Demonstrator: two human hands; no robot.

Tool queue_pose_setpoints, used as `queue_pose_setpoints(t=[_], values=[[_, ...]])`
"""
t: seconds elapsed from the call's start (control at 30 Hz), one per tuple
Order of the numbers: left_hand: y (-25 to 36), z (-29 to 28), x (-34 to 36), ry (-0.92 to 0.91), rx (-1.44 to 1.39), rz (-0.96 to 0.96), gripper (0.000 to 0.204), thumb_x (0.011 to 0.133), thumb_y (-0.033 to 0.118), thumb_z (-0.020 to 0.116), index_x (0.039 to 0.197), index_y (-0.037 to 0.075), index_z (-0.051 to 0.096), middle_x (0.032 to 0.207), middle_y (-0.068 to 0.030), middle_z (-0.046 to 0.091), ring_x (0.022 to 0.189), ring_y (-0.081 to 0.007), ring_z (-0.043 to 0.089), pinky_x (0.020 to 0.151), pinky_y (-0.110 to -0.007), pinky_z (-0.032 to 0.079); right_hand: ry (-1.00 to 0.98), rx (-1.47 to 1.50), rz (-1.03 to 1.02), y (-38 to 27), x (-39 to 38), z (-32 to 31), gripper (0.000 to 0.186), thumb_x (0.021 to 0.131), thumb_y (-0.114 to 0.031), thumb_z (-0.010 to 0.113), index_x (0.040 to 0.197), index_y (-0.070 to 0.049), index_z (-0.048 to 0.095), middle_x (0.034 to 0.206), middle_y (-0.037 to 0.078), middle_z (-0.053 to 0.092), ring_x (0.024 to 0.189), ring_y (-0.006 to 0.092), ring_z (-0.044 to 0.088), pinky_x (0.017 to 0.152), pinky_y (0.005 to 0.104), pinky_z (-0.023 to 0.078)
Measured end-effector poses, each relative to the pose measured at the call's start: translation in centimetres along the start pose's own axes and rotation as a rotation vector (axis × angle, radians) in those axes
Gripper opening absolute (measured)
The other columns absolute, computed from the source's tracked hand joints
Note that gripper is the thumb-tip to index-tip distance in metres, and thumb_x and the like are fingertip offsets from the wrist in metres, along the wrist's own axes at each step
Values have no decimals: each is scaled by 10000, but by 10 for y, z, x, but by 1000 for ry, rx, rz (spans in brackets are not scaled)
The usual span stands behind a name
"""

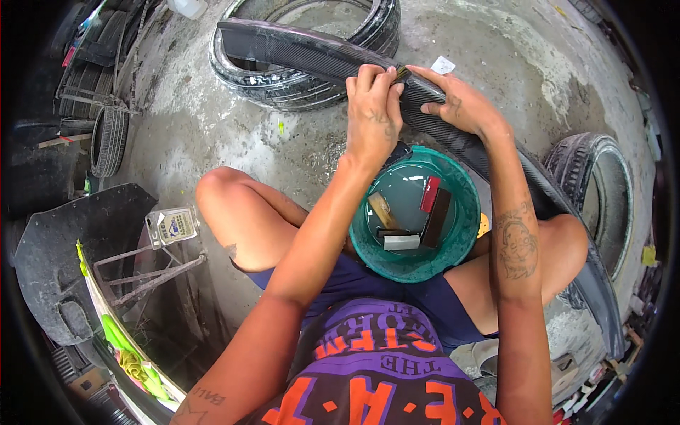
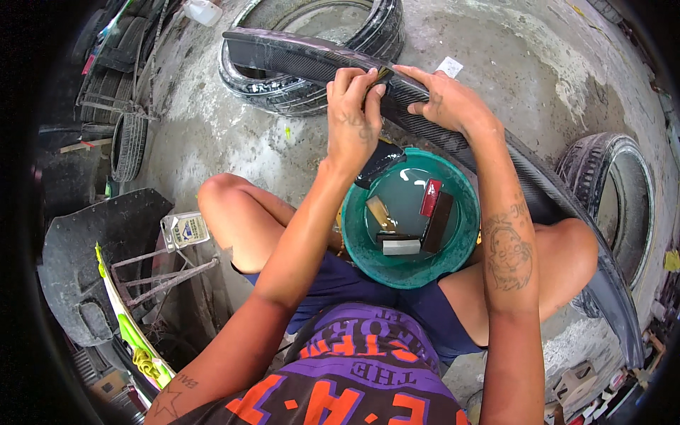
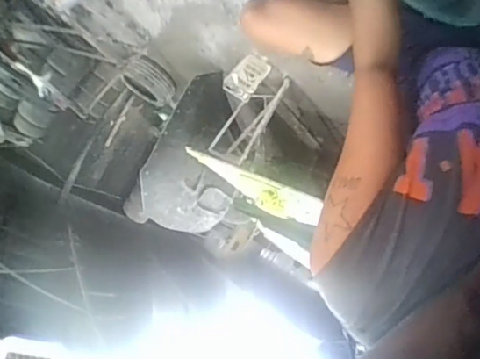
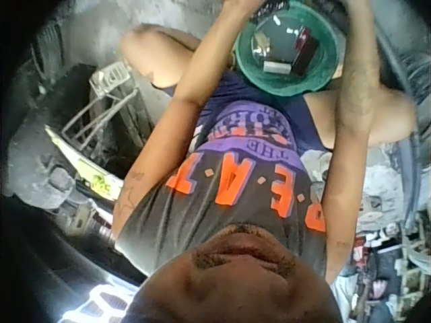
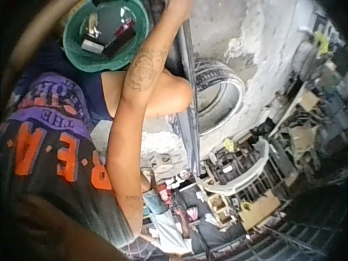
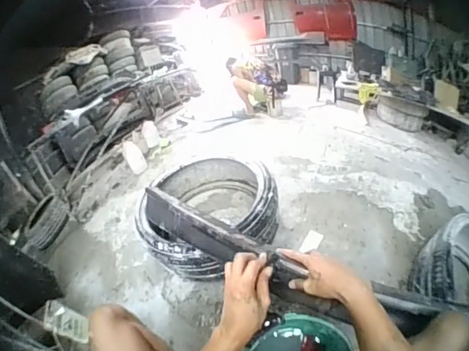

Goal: Sanding a carbon fiber car part using sandpaper and water.

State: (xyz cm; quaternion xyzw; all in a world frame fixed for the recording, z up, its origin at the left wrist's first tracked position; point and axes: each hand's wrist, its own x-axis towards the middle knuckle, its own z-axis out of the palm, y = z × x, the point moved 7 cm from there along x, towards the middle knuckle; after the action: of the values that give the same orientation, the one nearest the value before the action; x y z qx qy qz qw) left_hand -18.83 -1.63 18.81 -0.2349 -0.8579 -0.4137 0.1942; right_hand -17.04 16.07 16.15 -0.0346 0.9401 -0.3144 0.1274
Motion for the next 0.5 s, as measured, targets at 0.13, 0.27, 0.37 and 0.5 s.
queue_pose_setpoints(t=[0.13,0.27,0.37,0.5], values=[[8,-16,-1,200,20,97,219,932,-8,708,1150,-5,715,1107,-165,655,995,-373,610,894,-447,488,-23,74,-51,-4,-1,4,846,900,-159,818,1643,-330,451,1272,239,678,1222,387,654,1072,475,507],[6,0,8,47,-4,13,184,935,-11,694,1118,-11,716,1100,-171,649,977,-386,604,885,-465,476,20,-82,-7,0,1,3,834,901,-123,802,1639,-299,457,1286,222,690,1236,388,648,1074,470,506],[18,-7,5,173,21,137,173,935,-9,697,1105,-12,726,1100,-164,648,981,-369,606,910,-448,471,-28,42,-2,2,2,5,828,907,-131,799,1639,-303,454,1258,228,699,1207,398,658,1050,474,512],[6,3,4,59,-52,66,168,928,-32,667,1092,-21,703,1046,-176,632,945,-398,571,873,-473,455,18,11,-53,1,2,2,830,908,-120,795,1638,-318,454,1234,238,696,1164,404,667,1024,470,518]])
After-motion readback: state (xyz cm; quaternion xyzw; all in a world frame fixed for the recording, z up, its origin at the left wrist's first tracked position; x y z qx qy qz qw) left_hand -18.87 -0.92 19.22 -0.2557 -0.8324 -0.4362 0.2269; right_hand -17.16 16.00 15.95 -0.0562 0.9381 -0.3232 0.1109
